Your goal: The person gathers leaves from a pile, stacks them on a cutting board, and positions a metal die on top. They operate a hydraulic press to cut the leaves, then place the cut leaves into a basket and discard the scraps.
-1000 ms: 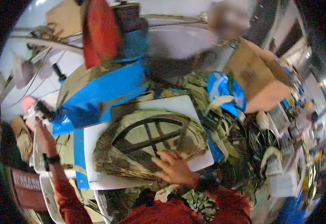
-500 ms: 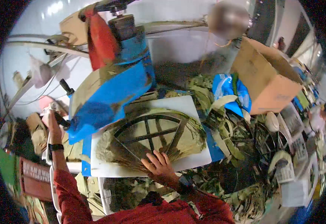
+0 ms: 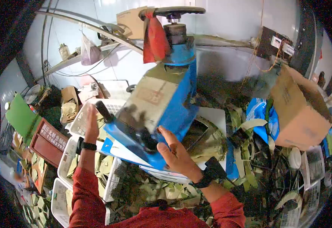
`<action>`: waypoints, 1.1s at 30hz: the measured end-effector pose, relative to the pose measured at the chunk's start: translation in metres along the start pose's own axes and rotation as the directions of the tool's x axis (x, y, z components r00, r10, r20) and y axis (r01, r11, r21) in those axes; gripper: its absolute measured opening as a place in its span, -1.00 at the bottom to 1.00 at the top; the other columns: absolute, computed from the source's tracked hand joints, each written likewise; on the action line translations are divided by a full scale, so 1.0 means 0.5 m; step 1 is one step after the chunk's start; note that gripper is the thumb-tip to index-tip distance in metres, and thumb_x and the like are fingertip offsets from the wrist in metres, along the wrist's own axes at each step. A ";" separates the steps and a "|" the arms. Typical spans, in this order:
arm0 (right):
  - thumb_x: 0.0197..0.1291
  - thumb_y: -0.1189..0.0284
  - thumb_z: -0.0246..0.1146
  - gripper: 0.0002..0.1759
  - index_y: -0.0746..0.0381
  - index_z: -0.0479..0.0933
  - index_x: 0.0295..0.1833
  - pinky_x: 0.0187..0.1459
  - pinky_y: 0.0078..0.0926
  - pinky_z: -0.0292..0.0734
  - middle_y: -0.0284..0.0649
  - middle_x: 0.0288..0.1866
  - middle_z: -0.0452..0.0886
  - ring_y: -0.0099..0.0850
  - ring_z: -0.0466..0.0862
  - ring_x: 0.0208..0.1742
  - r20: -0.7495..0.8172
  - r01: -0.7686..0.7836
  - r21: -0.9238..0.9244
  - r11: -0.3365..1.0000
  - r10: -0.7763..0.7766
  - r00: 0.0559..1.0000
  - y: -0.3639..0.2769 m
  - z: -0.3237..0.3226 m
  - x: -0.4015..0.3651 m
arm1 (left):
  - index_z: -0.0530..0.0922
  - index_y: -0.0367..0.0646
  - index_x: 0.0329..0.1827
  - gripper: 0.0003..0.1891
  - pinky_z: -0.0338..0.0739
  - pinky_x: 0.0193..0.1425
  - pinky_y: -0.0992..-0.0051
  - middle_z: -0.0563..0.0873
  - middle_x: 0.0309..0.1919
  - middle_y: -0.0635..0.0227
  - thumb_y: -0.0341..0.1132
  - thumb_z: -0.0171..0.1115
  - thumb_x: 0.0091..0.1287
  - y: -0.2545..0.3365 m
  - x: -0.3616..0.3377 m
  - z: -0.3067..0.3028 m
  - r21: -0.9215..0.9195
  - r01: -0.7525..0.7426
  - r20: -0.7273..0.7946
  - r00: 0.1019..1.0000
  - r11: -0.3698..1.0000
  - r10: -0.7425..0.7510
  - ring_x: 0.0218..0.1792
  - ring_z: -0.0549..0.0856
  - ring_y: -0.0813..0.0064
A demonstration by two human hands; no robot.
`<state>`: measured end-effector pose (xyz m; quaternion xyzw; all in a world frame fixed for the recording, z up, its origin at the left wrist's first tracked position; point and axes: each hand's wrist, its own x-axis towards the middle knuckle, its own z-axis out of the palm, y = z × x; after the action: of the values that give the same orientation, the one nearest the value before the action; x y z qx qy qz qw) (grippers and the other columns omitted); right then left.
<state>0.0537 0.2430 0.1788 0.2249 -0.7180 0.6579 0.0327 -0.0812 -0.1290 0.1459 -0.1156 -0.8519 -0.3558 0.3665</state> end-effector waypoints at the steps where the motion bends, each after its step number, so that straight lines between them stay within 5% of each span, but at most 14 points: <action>1: 0.39 0.20 0.02 -0.46 0.35 0.27 0.31 0.32 -0.40 0.14 0.00 0.26 0.37 -0.28 0.31 0.33 -0.033 0.006 -0.011 1.000 -0.006 0.999 -0.009 -0.002 0.004 | 0.27 -0.38 0.34 -0.46 0.16 0.39 0.36 0.37 0.30 0.06 -0.14 -0.03 0.45 0.084 0.011 0.010 -0.395 0.389 0.145 0.921 0.832 -0.362 0.29 0.37 0.28; 2: 0.39 0.20 0.02 -0.48 0.34 0.28 0.29 0.30 -0.43 0.17 -0.04 0.22 0.41 -0.32 0.34 0.29 -0.066 0.006 -0.025 1.000 -0.008 0.998 -0.015 -0.006 0.006 | 0.38 -0.37 0.23 -0.54 0.29 0.30 0.42 0.51 0.15 0.11 -0.15 -0.04 0.45 0.029 -0.011 0.023 -0.188 0.074 0.153 0.987 0.979 -0.045 0.18 0.46 0.31; 3: 0.40 0.21 0.01 -0.50 0.33 0.30 0.28 0.27 -0.45 0.20 -0.08 0.18 0.44 -0.36 0.38 0.26 -0.097 0.003 -0.040 0.999 -0.007 0.995 -0.019 -0.014 0.006 | 0.51 -0.33 0.05 -0.61 0.38 0.20 0.39 0.62 -0.04 0.15 -0.18 -0.16 0.49 0.121 0.001 0.025 -0.535 0.473 0.298 0.881 0.700 -0.368 0.03 0.56 0.40; 4: 0.40 0.27 0.01 -0.61 0.30 0.39 0.19 0.13 -0.56 0.31 -0.23 -0.02 0.55 -0.49 0.48 0.08 -0.154 -0.147 0.121 0.982 0.165 0.974 -0.022 -0.037 -0.001 | 0.51 -0.33 0.02 -0.63 0.40 0.18 0.40 0.62 -0.03 0.15 -0.21 -0.12 0.47 0.149 -0.007 0.026 -0.604 0.504 0.367 0.864 0.617 -0.346 0.03 0.57 0.39; 5: 0.34 0.36 0.04 -0.69 0.29 0.45 0.09 0.02 -0.63 0.36 -0.30 -0.16 0.59 -0.57 0.52 -0.06 -0.235 -0.121 0.098 0.988 0.141 0.962 -0.033 -0.057 -0.002 | 0.52 -0.33 0.00 -0.66 0.42 0.16 0.40 0.62 -0.03 0.16 -0.23 -0.09 0.44 0.168 -0.015 0.026 -0.660 0.536 0.435 0.844 0.526 -0.315 0.03 0.58 0.39; 7: 0.30 0.45 -0.01 -0.73 0.32 0.47 0.02 0.14 -0.50 0.36 -0.23 -0.06 0.57 -0.48 0.52 -0.04 -0.206 -0.156 0.017 0.988 0.156 0.966 -0.026 -0.123 -0.007 | 0.51 -0.36 0.00 -0.69 0.43 0.17 0.36 0.62 -0.01 0.13 -0.32 -0.03 0.35 0.221 -0.012 0.025 -0.657 0.628 0.574 0.775 0.418 -0.263 0.03 0.60 0.28; 9: 0.18 0.53 -0.02 -0.72 0.32 0.48 -0.02 0.17 -0.39 0.37 -0.17 -0.05 0.56 -0.38 0.54 0.01 -0.223 -0.186 0.283 0.941 0.253 0.941 -0.041 -0.157 -0.012 | 0.50 -0.39 0.00 -0.65 0.40 0.25 0.31 0.59 0.04 0.08 -0.44 -0.05 0.18 0.257 -0.009 0.041 -0.657 0.667 0.645 0.739 0.351 -0.195 0.07 0.58 0.21; 11: 0.11 0.54 -0.01 -0.64 0.32 0.45 0.05 0.20 -0.35 0.34 -0.14 0.02 0.54 -0.28 0.52 0.14 -0.254 -0.099 0.355 0.930 0.198 0.947 -0.021 -0.184 -0.011 | 0.48 -0.39 0.03 -0.60 0.36 0.28 0.28 0.57 0.07 0.07 -0.48 -0.09 0.12 0.261 -0.020 0.069 -0.688 0.670 0.657 0.738 0.279 -0.151 0.11 0.55 0.18; 14: 0.08 0.57 -0.03 -0.56 0.32 0.40 0.14 0.23 -0.38 0.31 -0.14 0.11 0.51 -0.28 0.50 0.17 -0.339 -0.112 0.360 0.926 0.242 0.909 -0.029 -0.202 -0.020 | 0.44 -0.34 0.12 -0.52 0.33 0.29 0.25 0.55 0.11 0.07 -0.50 -0.10 0.06 0.293 -0.043 0.088 -0.725 0.621 0.607 0.781 0.298 -0.149 0.15 0.52 0.14; 18: 0.04 0.54 -0.01 -0.52 0.31 0.39 0.16 0.23 -0.37 0.30 -0.17 0.12 0.51 -0.29 0.49 0.20 -0.372 -0.133 0.358 0.924 0.272 0.887 -0.016 -0.217 -0.027 | 0.36 -0.25 0.26 -0.40 0.30 0.31 0.22 0.50 0.18 0.08 -0.51 -0.11 0.02 0.320 -0.063 0.092 -0.655 0.701 0.658 0.712 0.281 -0.244 0.20 0.47 0.12; 33: 0.03 0.46 0.09 -0.53 0.27 0.41 0.13 0.26 -0.34 0.28 -0.18 0.15 0.51 -0.30 0.46 0.23 -0.409 -0.128 0.378 0.917 0.289 0.866 0.041 -0.215 -0.046 | 0.26 -0.22 0.36 -0.36 0.28 0.31 0.26 0.45 0.24 0.11 -0.45 -0.07 0.10 0.296 -0.106 0.120 -0.650 0.698 0.644 0.716 0.301 -0.269 0.24 0.43 0.17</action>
<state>0.0402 0.3531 0.1659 -0.0139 -0.5865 0.8049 0.0889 -0.0085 0.0226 0.1568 -0.0854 -0.5978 -0.7944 -0.0653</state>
